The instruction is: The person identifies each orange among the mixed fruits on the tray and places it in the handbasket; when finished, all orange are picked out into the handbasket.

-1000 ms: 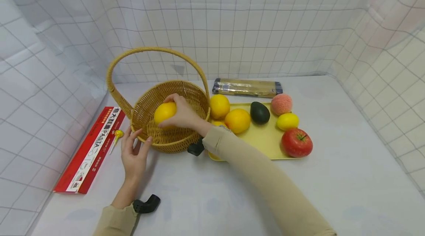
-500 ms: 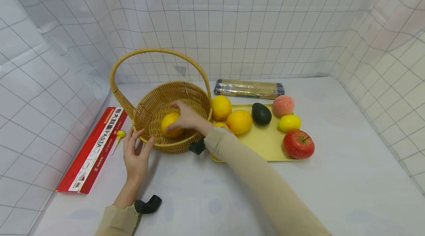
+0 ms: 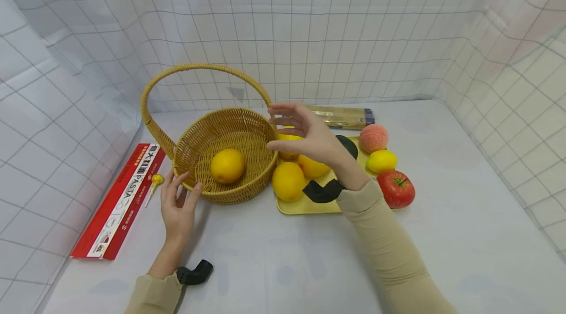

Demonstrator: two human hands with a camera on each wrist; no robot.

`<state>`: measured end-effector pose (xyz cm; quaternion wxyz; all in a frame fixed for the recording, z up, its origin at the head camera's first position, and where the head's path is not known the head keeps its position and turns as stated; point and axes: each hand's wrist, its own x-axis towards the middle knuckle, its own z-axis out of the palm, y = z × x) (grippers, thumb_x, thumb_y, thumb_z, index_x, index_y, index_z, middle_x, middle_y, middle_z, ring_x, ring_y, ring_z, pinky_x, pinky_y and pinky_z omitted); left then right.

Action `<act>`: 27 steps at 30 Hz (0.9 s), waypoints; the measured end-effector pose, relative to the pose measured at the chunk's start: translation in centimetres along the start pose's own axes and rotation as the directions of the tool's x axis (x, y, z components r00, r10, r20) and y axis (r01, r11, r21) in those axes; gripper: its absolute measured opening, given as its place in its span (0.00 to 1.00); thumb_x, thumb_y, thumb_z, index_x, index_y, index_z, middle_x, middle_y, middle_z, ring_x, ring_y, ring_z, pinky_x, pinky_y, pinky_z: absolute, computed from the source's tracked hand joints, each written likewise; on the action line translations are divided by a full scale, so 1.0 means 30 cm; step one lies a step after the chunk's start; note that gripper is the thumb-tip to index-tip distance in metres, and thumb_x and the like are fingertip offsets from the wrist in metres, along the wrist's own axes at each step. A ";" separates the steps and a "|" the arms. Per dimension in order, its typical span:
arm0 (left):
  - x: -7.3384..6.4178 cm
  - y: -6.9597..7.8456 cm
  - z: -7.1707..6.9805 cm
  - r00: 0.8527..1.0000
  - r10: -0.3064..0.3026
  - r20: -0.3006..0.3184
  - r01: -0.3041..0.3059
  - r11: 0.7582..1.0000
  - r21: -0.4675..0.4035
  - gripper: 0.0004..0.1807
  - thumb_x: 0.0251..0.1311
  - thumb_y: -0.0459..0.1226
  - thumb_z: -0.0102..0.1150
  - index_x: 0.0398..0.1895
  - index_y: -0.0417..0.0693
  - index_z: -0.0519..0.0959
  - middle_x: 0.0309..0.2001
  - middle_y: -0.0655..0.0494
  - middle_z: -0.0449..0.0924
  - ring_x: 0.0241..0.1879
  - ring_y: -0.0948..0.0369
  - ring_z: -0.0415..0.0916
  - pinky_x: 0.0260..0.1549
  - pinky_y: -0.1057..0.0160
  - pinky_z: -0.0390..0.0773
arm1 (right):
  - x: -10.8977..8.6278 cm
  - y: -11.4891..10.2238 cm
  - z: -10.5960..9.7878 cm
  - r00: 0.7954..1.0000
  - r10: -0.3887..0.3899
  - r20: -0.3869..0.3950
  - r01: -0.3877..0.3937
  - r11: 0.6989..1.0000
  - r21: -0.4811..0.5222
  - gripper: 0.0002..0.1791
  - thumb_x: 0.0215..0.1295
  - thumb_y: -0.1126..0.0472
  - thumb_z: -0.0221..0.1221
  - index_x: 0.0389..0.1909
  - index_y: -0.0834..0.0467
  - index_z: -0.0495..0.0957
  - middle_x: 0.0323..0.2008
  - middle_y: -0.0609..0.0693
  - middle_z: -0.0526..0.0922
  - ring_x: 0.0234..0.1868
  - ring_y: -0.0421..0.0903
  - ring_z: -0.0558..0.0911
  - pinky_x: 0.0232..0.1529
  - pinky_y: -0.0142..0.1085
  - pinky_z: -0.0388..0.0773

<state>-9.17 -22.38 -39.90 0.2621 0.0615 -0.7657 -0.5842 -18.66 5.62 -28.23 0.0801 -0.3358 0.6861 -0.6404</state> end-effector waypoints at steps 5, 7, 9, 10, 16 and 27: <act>-0.002 0.011 -0.004 1.000 -0.002 -0.002 0.002 1.000 0.011 0.21 0.62 0.31 0.55 0.56 0.29 0.69 0.70 0.46 0.51 0.68 0.51 0.52 0.63 0.61 0.62 | -0.080 0.020 -0.054 0.994 -0.006 -0.111 0.006 1.000 -0.001 0.36 0.53 0.69 0.66 0.63 0.59 0.63 0.62 0.51 0.69 0.61 0.51 0.70 0.59 0.39 0.71; -0.001 0.009 -0.007 1.000 0.003 -0.002 -0.003 1.000 0.011 0.21 0.62 0.31 0.55 0.56 0.29 0.69 0.69 0.46 0.51 0.68 0.51 0.52 0.64 0.58 0.61 | -0.102 0.041 -0.062 0.990 -0.007 -0.139 0.006 1.000 -0.002 0.35 0.54 0.69 0.66 0.63 0.59 0.63 0.61 0.51 0.69 0.62 0.51 0.69 0.59 0.40 0.71; 0.002 0.006 -0.007 1.000 0.009 0.000 -0.009 1.000 0.011 0.21 0.62 0.31 0.55 0.56 0.28 0.69 0.69 0.46 0.51 0.68 0.51 0.52 0.64 0.57 0.61 | -0.120 0.064 -0.068 0.986 -0.004 -0.166 0.003 1.000 -0.005 0.35 0.54 0.70 0.65 0.63 0.59 0.63 0.62 0.51 0.68 0.62 0.49 0.69 0.59 0.40 0.71; 0.003 0.005 -0.007 1.000 0.013 0.002 -0.013 1.000 0.013 0.21 0.62 0.31 0.55 0.56 0.28 0.68 0.69 0.46 0.51 0.68 0.51 0.52 0.64 0.56 0.61 | -0.128 0.076 -0.071 0.983 -0.003 -0.182 0.002 1.000 -0.007 0.35 0.54 0.70 0.65 0.62 0.60 0.63 0.62 0.52 0.68 0.62 0.48 0.69 0.59 0.40 0.71; 0.003 -0.002 -0.004 1.000 0.024 0.003 -0.024 1.000 0.011 0.21 0.61 0.30 0.55 0.56 0.28 0.68 0.69 0.45 0.51 0.68 0.50 0.52 0.64 0.58 0.62 | -0.162 0.147 -0.090 0.965 0.029 -0.262 -0.029 1.000 0.004 0.35 0.53 0.69 0.66 0.62 0.62 0.63 0.63 0.56 0.66 0.63 0.49 0.68 0.61 0.42 0.68; 0.001 -0.001 0.002 1.000 0.023 0.002 -0.023 1.000 0.022 0.21 0.62 0.31 0.55 0.56 0.28 0.68 0.69 0.45 0.51 0.68 0.50 0.52 0.63 0.58 0.62 | -0.169 0.231 -0.146 0.928 0.131 -0.350 -0.140 0.990 -0.001 0.34 0.56 0.66 0.65 0.62 0.61 0.63 0.64 0.57 0.65 0.63 0.48 0.67 0.65 0.43 0.63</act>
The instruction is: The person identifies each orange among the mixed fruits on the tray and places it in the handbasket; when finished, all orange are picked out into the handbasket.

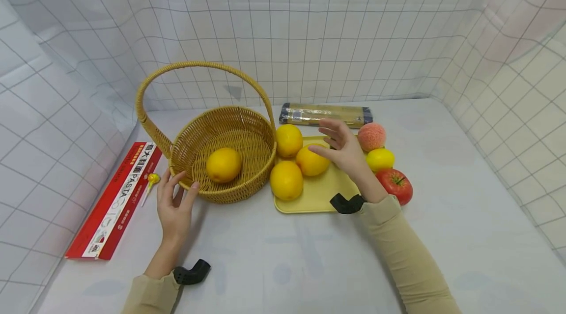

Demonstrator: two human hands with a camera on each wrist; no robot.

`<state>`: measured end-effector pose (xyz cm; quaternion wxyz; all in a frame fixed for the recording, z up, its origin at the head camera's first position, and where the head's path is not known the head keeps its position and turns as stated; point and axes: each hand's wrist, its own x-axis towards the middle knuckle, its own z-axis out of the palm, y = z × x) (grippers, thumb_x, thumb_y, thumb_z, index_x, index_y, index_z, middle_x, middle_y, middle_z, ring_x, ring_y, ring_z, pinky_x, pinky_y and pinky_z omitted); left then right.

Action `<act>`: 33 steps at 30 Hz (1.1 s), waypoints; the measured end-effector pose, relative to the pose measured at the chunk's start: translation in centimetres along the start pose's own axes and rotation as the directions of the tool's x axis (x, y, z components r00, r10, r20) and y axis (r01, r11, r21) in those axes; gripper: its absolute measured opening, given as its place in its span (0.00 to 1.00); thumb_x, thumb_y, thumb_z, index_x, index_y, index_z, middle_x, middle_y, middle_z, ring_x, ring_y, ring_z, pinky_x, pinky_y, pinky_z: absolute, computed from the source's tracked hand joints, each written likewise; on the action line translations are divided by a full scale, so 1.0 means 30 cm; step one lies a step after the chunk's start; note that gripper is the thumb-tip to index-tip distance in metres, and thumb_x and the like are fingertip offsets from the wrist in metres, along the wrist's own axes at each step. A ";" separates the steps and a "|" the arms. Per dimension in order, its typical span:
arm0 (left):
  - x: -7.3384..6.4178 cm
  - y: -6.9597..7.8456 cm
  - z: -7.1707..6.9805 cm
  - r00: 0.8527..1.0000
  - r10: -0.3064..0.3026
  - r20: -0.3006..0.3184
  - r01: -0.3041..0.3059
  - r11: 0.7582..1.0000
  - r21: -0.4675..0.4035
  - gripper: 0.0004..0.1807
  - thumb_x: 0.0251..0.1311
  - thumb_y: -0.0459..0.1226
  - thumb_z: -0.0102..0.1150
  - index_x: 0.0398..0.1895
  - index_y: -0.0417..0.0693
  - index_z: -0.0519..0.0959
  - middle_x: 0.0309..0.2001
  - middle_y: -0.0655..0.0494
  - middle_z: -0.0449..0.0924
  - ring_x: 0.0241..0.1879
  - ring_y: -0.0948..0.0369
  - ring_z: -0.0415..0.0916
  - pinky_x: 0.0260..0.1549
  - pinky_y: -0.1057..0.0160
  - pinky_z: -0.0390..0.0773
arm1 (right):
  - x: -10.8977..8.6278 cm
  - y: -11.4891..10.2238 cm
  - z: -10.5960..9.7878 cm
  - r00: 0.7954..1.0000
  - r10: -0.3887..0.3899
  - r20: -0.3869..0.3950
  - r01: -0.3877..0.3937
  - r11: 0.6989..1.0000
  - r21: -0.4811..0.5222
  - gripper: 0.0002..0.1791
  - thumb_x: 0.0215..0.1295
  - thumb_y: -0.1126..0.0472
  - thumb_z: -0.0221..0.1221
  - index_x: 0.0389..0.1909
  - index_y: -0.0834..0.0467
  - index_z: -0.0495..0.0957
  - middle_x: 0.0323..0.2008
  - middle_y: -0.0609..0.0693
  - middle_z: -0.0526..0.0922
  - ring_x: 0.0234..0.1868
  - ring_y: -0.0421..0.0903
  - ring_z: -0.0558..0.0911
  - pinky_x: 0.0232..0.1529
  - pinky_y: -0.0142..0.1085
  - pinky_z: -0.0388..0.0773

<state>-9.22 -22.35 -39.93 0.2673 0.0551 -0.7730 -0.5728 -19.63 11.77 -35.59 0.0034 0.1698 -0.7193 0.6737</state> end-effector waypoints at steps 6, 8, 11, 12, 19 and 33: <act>0.001 0.008 0.000 1.000 -0.013 -0.004 0.013 1.000 0.000 0.21 0.62 0.31 0.55 0.55 0.28 0.69 0.69 0.45 0.52 0.68 0.51 0.52 0.63 0.60 0.62 | 0.012 0.039 -0.010 0.999 0.048 -0.021 -0.049 0.998 -0.029 0.34 0.56 0.64 0.66 0.63 0.60 0.63 0.64 0.55 0.65 0.64 0.48 0.66 0.66 0.40 0.61; 0.001 0.011 0.000 1.000 -0.021 -0.004 0.021 1.000 0.001 0.21 0.62 0.31 0.55 0.56 0.28 0.69 0.69 0.46 0.52 0.68 0.52 0.52 0.63 0.61 0.62 | 0.015 0.050 -0.010 0.998 0.054 -0.018 -0.054 0.998 -0.044 0.35 0.55 0.64 0.66 0.63 0.60 0.62 0.65 0.56 0.63 0.65 0.48 0.65 0.67 0.39 0.59; 0.001 0.014 -0.001 1.000 -0.028 -0.003 0.028 1.000 0.006 0.21 0.62 0.32 0.55 0.56 0.29 0.69 0.70 0.46 0.51 0.68 0.52 0.52 0.63 0.60 0.62 | 0.018 0.062 -0.008 0.998 0.063 -0.015 -0.063 0.995 -0.076 0.36 0.55 0.63 0.67 0.64 0.60 0.62 0.66 0.57 0.62 0.66 0.48 0.64 0.67 0.37 0.57; 0.001 0.015 -0.001 1.000 -0.028 -0.003 0.028 1.000 0.007 0.21 0.62 0.32 0.55 0.56 0.29 0.69 0.70 0.46 0.51 0.68 0.52 0.51 0.63 0.59 0.62 | 0.018 0.065 -0.007 0.998 0.066 -0.015 -0.067 0.994 -0.085 0.37 0.55 0.63 0.67 0.64 0.60 0.61 0.66 0.56 0.63 0.66 0.47 0.63 0.68 0.36 0.57; -0.002 0.012 0.000 1.000 -0.028 -0.004 0.028 1.000 0.009 0.21 0.62 0.31 0.55 0.55 0.28 0.68 0.70 0.46 0.51 0.68 0.52 0.51 0.63 0.57 0.62 | 0.013 0.087 -0.002 0.995 0.101 0.001 -0.100 0.990 -0.098 0.37 0.56 0.61 0.66 0.65 0.59 0.61 0.66 0.53 0.63 0.68 0.46 0.59 0.70 0.37 0.52; -0.004 0.014 0.001 1.000 -0.028 -0.007 0.028 0.999 0.015 0.21 0.62 0.31 0.55 0.56 0.28 0.68 0.69 0.46 0.51 0.68 0.51 0.52 0.63 0.56 0.62 | 0.027 0.146 0.007 0.988 0.150 0.036 -0.144 0.979 -0.142 0.40 0.53 0.57 0.69 0.66 0.56 0.60 0.67 0.50 0.62 0.70 0.45 0.56 0.70 0.39 0.51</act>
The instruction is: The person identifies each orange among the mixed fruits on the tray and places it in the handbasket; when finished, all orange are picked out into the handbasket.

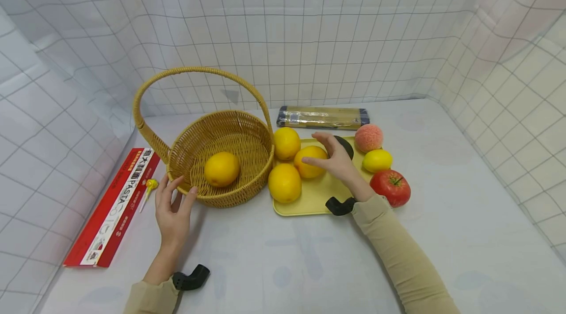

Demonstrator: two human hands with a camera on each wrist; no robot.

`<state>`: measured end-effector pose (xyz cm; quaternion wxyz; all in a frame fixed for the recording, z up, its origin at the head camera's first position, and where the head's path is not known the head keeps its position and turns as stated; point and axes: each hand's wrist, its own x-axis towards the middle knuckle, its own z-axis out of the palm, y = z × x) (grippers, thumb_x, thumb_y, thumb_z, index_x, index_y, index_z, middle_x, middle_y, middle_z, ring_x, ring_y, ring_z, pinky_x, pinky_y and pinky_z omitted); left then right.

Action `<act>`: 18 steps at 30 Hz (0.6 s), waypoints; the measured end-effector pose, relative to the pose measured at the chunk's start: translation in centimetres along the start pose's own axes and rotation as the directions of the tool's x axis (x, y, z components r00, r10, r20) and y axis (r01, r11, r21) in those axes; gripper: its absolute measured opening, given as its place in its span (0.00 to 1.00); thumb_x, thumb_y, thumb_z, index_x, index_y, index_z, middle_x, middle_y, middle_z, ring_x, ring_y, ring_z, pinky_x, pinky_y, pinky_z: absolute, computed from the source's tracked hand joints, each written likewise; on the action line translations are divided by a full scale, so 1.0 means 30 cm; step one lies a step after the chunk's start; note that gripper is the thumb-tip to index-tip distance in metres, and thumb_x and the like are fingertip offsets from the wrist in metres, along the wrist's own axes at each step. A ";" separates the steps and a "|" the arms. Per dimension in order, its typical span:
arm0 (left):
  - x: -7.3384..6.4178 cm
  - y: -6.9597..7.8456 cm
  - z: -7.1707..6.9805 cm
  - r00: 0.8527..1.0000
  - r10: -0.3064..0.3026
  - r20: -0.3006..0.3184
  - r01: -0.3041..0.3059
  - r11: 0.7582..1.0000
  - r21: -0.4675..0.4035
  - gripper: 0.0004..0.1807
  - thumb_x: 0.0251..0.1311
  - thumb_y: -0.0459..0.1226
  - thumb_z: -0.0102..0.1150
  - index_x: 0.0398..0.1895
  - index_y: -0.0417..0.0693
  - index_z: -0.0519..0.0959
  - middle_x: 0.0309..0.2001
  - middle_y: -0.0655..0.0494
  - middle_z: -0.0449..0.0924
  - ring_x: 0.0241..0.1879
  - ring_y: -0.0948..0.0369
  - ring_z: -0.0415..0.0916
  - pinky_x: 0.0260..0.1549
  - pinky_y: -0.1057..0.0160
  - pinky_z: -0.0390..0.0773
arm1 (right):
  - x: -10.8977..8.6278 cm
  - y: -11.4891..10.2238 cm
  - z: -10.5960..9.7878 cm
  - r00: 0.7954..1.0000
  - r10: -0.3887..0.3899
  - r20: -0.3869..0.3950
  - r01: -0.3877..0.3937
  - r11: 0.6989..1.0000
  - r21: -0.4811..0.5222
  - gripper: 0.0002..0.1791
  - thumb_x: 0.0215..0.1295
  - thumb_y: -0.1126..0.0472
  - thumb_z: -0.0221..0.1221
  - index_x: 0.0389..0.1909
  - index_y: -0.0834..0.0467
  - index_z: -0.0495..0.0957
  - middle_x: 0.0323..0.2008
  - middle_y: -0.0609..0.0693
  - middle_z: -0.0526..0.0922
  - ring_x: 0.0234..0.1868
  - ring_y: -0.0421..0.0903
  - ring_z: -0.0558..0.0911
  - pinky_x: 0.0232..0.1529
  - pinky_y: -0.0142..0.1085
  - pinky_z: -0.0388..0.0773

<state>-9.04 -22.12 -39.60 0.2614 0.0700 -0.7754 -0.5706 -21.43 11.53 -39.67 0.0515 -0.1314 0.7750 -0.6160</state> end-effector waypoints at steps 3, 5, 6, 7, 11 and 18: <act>-0.001 -0.002 -0.001 1.000 -0.004 -0.001 0.004 1.000 -0.008 0.21 0.62 0.31 0.55 0.56 0.29 0.69 0.69 0.46 0.51 0.68 0.51 0.52 0.63 0.57 0.61 | 0.002 0.007 0.003 1.000 -0.011 0.004 0.011 1.000 -0.009 0.41 0.53 0.58 0.69 0.66 0.57 0.60 0.67 0.51 0.62 0.70 0.46 0.56 0.70 0.40 0.51; -0.002 -0.004 -0.001 1.000 -0.004 -0.001 0.003 1.000 -0.022 0.20 0.62 0.32 0.56 0.56 0.30 0.69 0.70 0.46 0.51 0.68 0.52 0.51 0.63 0.57 0.61 | 0.002 0.010 0.005 1.000 -0.011 0.001 0.011 1.000 -0.023 0.40 0.52 0.58 0.69 0.66 0.57 0.61 0.67 0.52 0.63 0.70 0.47 0.56 0.70 0.41 0.52; -0.002 -0.006 -0.001 1.000 -0.003 0.000 0.003 1.000 -0.028 0.20 0.62 0.32 0.56 0.56 0.31 0.70 0.70 0.47 0.51 0.69 0.52 0.51 0.64 0.57 0.61 | 0.001 0.012 0.005 1.000 -0.012 0.001 0.012 1.000 -0.029 0.40 0.52 0.58 0.69 0.66 0.57 0.61 0.67 0.53 0.62 0.69 0.48 0.57 0.70 0.42 0.52; -0.003 -0.007 -0.001 1.000 -0.003 -0.001 0.003 0.999 -0.033 0.20 0.62 0.32 0.56 0.56 0.32 0.70 0.70 0.47 0.51 0.69 0.52 0.50 0.64 0.57 0.60 | 0.001 0.013 0.006 1.000 -0.011 0.002 0.011 0.999 -0.032 0.40 0.52 0.58 0.69 0.66 0.58 0.61 0.67 0.54 0.62 0.69 0.49 0.57 0.70 0.42 0.52; -0.003 -0.011 -0.001 1.000 0.001 0.000 -0.001 0.999 -0.042 0.21 0.61 0.31 0.56 0.56 0.30 0.69 0.70 0.47 0.50 0.69 0.52 0.50 0.64 0.58 0.60 | 0.000 0.019 0.007 1.000 0.001 0.002 -0.001 0.999 -0.045 0.41 0.51 0.56 0.69 0.65 0.57 0.62 0.66 0.55 0.63 0.68 0.50 0.59 0.69 0.43 0.54; -0.003 0.000 0.001 1.000 0.011 -0.003 -0.011 1.000 -0.016 0.21 0.62 0.31 0.55 0.56 0.28 0.69 0.70 0.46 0.51 0.68 0.51 0.51 0.63 0.55 0.61 | 0.000 0.027 0.007 0.999 0.038 0.010 -0.036 0.995 -0.097 0.41 0.50 0.54 0.70 0.64 0.56 0.63 0.63 0.56 0.65 0.62 0.51 0.65 0.66 0.44 0.59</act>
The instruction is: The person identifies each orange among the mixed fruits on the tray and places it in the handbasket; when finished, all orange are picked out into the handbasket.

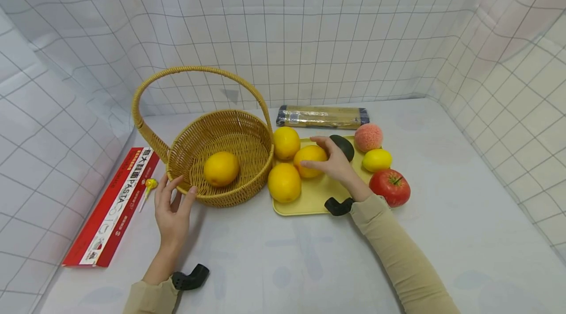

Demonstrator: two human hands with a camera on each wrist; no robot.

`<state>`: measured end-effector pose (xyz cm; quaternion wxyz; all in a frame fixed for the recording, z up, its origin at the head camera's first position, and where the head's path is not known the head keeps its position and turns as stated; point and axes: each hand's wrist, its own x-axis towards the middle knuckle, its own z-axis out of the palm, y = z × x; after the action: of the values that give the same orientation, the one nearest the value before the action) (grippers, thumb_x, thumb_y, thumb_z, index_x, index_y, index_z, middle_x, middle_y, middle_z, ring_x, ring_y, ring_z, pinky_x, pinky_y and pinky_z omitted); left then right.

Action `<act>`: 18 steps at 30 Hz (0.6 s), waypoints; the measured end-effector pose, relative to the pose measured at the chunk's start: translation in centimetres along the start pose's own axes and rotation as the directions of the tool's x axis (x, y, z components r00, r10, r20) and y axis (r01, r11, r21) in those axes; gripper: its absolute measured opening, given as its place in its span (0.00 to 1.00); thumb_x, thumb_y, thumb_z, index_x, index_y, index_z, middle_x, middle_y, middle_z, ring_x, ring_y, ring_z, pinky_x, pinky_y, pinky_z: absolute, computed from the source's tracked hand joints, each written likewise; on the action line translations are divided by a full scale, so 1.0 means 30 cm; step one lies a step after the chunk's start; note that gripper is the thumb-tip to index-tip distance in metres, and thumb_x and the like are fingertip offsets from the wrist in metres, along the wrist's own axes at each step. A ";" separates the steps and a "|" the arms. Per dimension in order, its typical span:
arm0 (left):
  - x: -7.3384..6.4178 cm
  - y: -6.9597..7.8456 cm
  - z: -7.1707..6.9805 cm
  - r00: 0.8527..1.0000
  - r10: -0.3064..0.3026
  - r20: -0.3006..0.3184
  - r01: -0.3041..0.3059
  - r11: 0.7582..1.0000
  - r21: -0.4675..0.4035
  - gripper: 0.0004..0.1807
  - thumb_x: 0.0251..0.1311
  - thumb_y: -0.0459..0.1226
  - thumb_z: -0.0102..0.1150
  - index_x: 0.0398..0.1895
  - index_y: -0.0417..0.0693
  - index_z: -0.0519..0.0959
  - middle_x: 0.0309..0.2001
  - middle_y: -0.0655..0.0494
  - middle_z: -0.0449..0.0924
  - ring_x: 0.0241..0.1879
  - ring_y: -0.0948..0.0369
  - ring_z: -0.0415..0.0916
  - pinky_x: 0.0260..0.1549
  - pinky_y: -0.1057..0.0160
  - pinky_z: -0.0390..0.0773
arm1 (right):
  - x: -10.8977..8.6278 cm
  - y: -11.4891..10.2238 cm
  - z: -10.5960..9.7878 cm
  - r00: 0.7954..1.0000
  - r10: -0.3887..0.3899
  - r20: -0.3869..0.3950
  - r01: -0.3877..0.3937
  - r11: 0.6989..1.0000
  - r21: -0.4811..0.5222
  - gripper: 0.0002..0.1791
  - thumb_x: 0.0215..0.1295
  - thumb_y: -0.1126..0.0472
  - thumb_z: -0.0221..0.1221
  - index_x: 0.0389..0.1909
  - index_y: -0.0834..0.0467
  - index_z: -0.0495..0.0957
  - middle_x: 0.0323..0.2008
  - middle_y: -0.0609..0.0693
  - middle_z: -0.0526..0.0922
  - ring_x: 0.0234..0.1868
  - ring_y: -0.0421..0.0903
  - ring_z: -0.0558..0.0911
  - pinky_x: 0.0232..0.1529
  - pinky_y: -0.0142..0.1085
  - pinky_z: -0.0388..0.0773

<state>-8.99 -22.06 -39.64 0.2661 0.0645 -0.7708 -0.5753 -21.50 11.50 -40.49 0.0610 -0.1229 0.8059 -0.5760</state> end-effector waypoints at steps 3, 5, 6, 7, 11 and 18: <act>0.001 0.001 0.001 1.000 0.001 0.001 -0.001 1.000 0.014 0.21 0.62 0.31 0.55 0.55 0.28 0.69 0.70 0.46 0.51 0.68 0.50 0.51 0.63 0.54 0.61 | 0.002 0.006 0.001 1.000 0.018 0.014 -0.018 0.999 -0.034 0.42 0.49 0.52 0.70 0.65 0.56 0.63 0.62 0.55 0.66 0.59 0.52 0.68 0.64 0.45 0.62; 0.001 0.000 0.001 1.000 0.002 0.001 -0.002 1.000 0.017 0.21 0.62 0.31 0.55 0.55 0.28 0.69 0.69 0.45 0.51 0.68 0.50 0.52 0.63 0.56 0.62 | 0.004 0.010 0.003 0.999 0.030 0.020 -0.029 0.999 -0.046 0.43 0.48 0.51 0.71 0.65 0.56 0.63 0.61 0.55 0.67 0.58 0.52 0.68 0.63 0.45 0.62; 0.001 -0.001 0.001 1.000 0.002 0.000 -0.002 1.000 0.018 0.21 0.62 0.31 0.55 0.55 0.28 0.69 0.69 0.45 0.52 0.68 0.50 0.52 0.63 0.57 0.62 | 0.005 0.012 0.003 0.999 0.035 0.022 -0.034 0.998 -0.049 0.43 0.48 0.50 0.71 0.65 0.56 0.63 0.61 0.55 0.67 0.58 0.52 0.68 0.63 0.45 0.63; 0.001 -0.002 0.001 1.000 0.003 0.000 -0.003 1.000 0.018 0.21 0.62 0.31 0.55 0.55 0.28 0.69 0.69 0.45 0.52 0.68 0.50 0.52 0.63 0.58 0.62 | 0.005 0.014 0.004 0.999 0.038 0.025 -0.036 0.998 -0.053 0.44 0.48 0.50 0.71 0.65 0.56 0.63 0.62 0.55 0.67 0.58 0.52 0.69 0.63 0.46 0.63; 0.001 -0.004 0.002 1.000 0.003 0.000 -0.003 1.000 0.013 0.21 0.62 0.31 0.55 0.55 0.27 0.69 0.69 0.45 0.52 0.68 0.50 0.52 0.62 0.61 0.62 | 0.007 0.021 0.005 0.998 0.050 0.028 -0.049 0.998 -0.045 0.44 0.48 0.50 0.71 0.65 0.55 0.63 0.61 0.55 0.67 0.57 0.52 0.69 0.62 0.46 0.63; 0.003 -0.005 0.001 1.000 0.009 -0.002 -0.009 1.000 0.008 0.21 0.62 0.31 0.55 0.55 0.26 0.68 0.69 0.46 0.52 0.68 0.51 0.53 0.62 0.65 0.63 | 0.007 0.029 0.006 0.998 0.058 0.033 -0.057 0.998 -0.021 0.44 0.48 0.49 0.71 0.65 0.53 0.62 0.61 0.55 0.66 0.57 0.52 0.69 0.62 0.46 0.64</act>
<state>-9.11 -22.11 -39.75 0.2692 0.0628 -0.7732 -0.5708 -21.76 11.56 -41.37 0.0900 -0.1099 0.8137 -0.5637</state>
